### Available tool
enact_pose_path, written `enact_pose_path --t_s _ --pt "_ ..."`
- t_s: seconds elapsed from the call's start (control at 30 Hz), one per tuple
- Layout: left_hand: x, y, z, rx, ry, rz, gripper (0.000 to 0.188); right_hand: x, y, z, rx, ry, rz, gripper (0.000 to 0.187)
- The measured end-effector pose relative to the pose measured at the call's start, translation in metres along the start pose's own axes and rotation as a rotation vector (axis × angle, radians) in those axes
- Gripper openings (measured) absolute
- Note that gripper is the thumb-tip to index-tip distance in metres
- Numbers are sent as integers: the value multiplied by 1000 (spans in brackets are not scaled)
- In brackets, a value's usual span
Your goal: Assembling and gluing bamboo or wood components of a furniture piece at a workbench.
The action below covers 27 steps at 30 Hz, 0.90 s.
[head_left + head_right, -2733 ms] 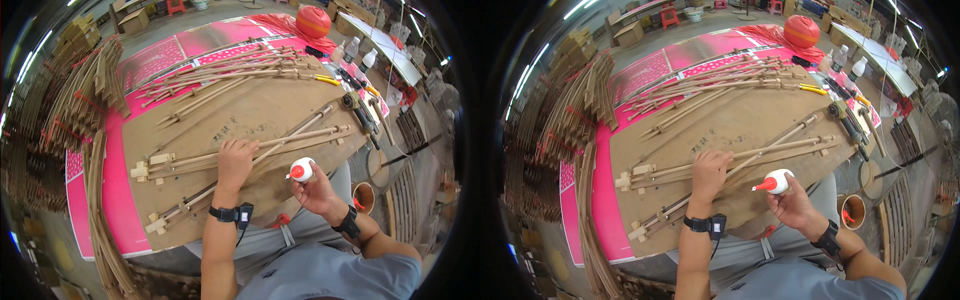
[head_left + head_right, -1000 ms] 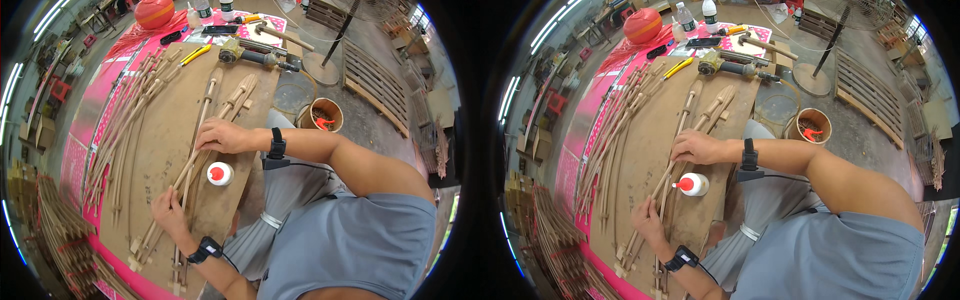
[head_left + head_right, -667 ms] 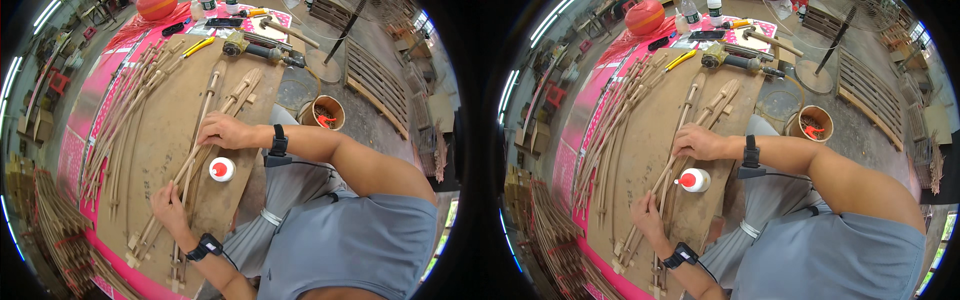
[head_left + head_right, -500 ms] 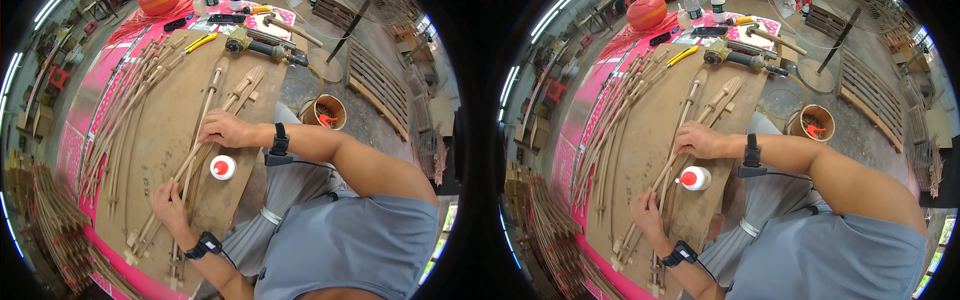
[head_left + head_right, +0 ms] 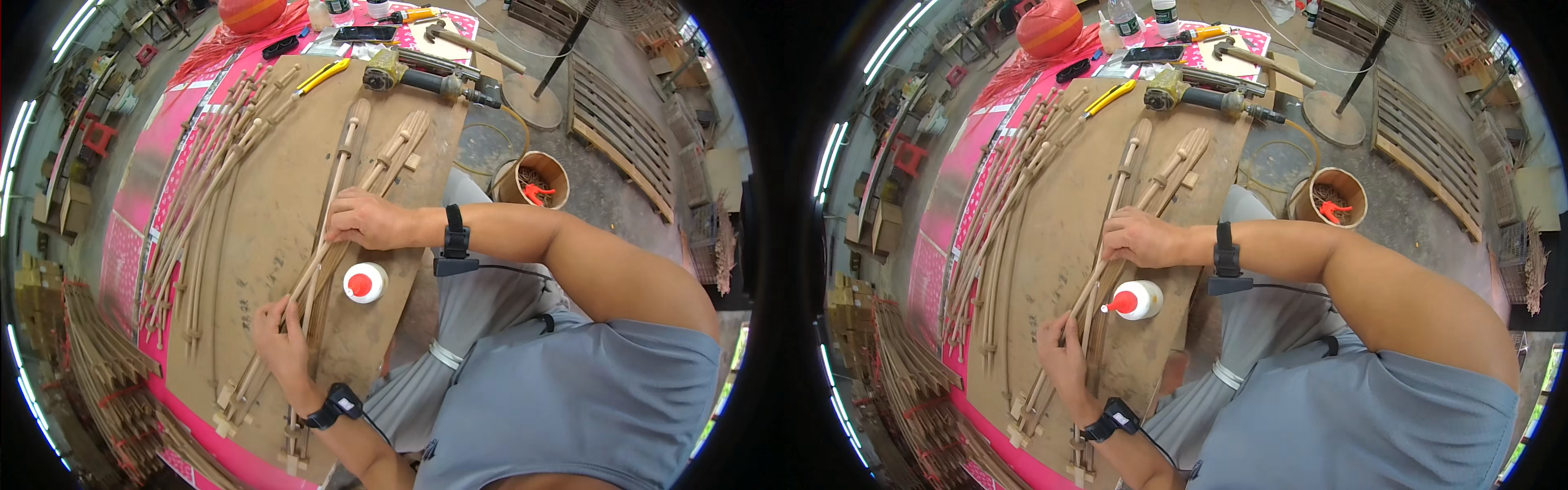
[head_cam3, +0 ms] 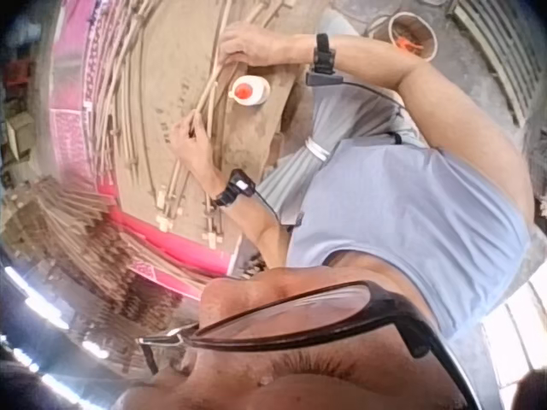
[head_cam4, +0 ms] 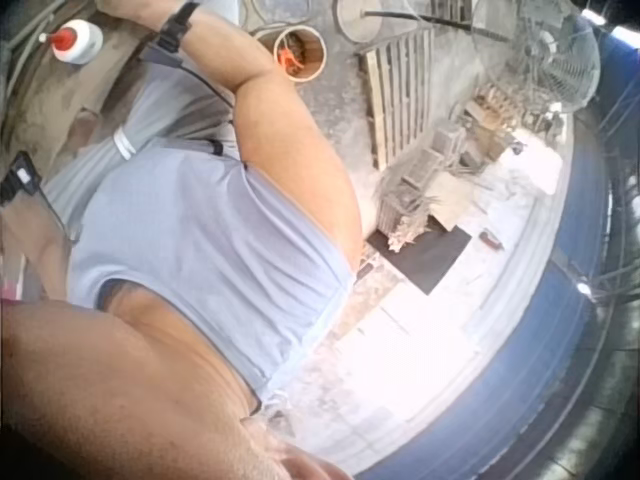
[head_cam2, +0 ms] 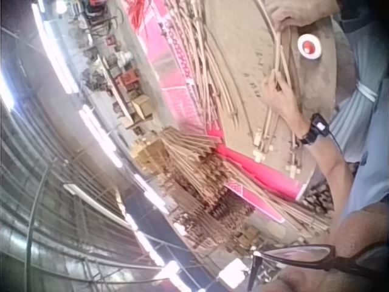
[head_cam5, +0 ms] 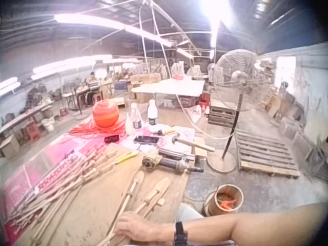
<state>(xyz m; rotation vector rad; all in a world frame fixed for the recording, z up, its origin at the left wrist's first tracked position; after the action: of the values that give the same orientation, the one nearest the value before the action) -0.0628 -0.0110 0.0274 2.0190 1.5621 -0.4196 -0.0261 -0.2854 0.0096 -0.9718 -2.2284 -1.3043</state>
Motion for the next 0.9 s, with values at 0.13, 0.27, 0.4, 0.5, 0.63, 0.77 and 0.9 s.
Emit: enact_pose_path --t_s 0.13,0.27,0.4,0.5,0.63,0.77,0.9 --pt "-21 21 9 90 79 88 23 0 0 -2 11 -14 10 6" --pt "-15 23 22 103 51 134 23 3 1 0 5 -15 -4 6" --pt "-14 20 25 66 71 133 23 3 1 -2 -8 -23 -11 5" --pt "-16 22 24 81 62 112 23 5 1 -3 8 -24 -8 5" --pt "-16 22 27 67 23 139 23 3 0 -4 27 -23 31 4" --pt "-10 20 28 66 21 128 22 0 1 -8 106 43 12 13" --pt "-15 19 25 71 6 70 22 -24 16 -75 -95 -121 229 40"
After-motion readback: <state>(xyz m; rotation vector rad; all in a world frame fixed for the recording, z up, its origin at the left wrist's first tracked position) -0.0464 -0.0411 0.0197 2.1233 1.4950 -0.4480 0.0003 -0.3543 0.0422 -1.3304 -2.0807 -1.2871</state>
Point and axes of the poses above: each hand's wrist, its own y-axis towards the middle knuckle, its own z-axis out of the palm, x = y × z, the point moved 6 cm from there along y, towards the middle knuckle, and after that the axes turned 4 degrees about y, right-handed, at the moved point
